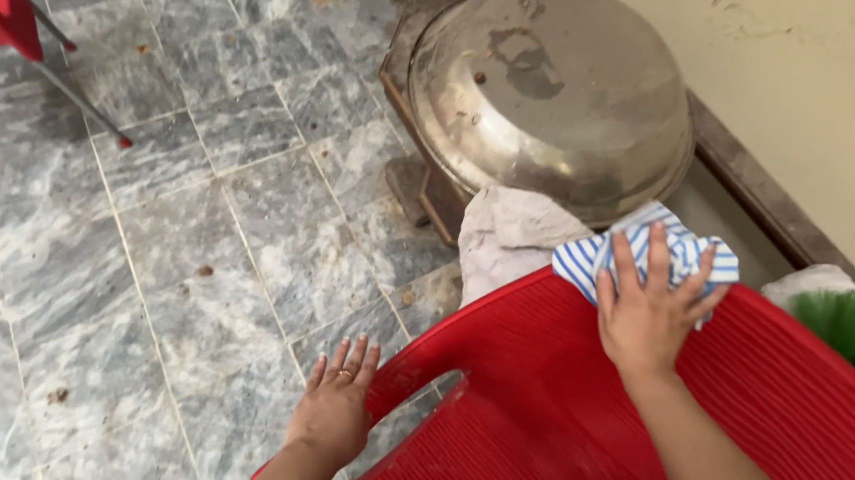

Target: Cleaning a red plastic chair with a cloth.

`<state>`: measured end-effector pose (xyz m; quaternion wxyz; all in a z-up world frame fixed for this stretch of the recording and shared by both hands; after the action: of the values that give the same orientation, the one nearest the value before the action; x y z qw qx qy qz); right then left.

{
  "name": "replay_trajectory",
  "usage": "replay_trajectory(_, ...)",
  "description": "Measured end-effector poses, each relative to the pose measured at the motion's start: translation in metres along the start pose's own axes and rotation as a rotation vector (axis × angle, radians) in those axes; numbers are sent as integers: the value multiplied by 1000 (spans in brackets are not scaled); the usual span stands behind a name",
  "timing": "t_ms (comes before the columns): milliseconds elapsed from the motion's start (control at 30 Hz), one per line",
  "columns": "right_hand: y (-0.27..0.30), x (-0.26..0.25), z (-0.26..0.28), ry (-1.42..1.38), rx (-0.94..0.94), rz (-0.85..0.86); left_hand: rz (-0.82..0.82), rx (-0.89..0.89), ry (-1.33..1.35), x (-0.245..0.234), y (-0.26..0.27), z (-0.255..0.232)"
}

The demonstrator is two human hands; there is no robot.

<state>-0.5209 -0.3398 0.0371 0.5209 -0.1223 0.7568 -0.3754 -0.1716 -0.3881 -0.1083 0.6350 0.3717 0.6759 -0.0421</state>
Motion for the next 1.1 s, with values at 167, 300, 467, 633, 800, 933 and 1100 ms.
replay_trajectory(167,9,27,31,-55,-60,85,7,-36,33,-2,8,12)
replay_trajectory(300,8,28,44,-78,-77,134,-25,-55,40,0,10,19)
replay_trajectory(467,52,53,84,-132,-254,265,5,-115,72,-1,26,28)
replay_trajectory(633,104,78,150,-266,-355,422,23,-175,76,15,42,55)
replay_trajectory(800,145,78,209,-554,-288,670,-10,-176,75,36,56,74)
replay_trajectory(933,184,83,246,-586,-229,723,11,-172,86,52,61,81)
replay_trajectory(1100,236,50,294,-845,-94,618,10,-158,124,100,61,90)
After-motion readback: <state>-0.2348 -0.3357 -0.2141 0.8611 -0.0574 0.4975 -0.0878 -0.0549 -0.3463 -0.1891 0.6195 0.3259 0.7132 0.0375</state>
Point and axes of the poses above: each hand's wrist, its own y-axis away from the middle knuckle, its own x-axis out of the palm, z = x × y, the point moved 9 cm from there along -y, towards the middle knuckle, and after that the axes turned 13 degrees about -z, right-handed, at the moved point
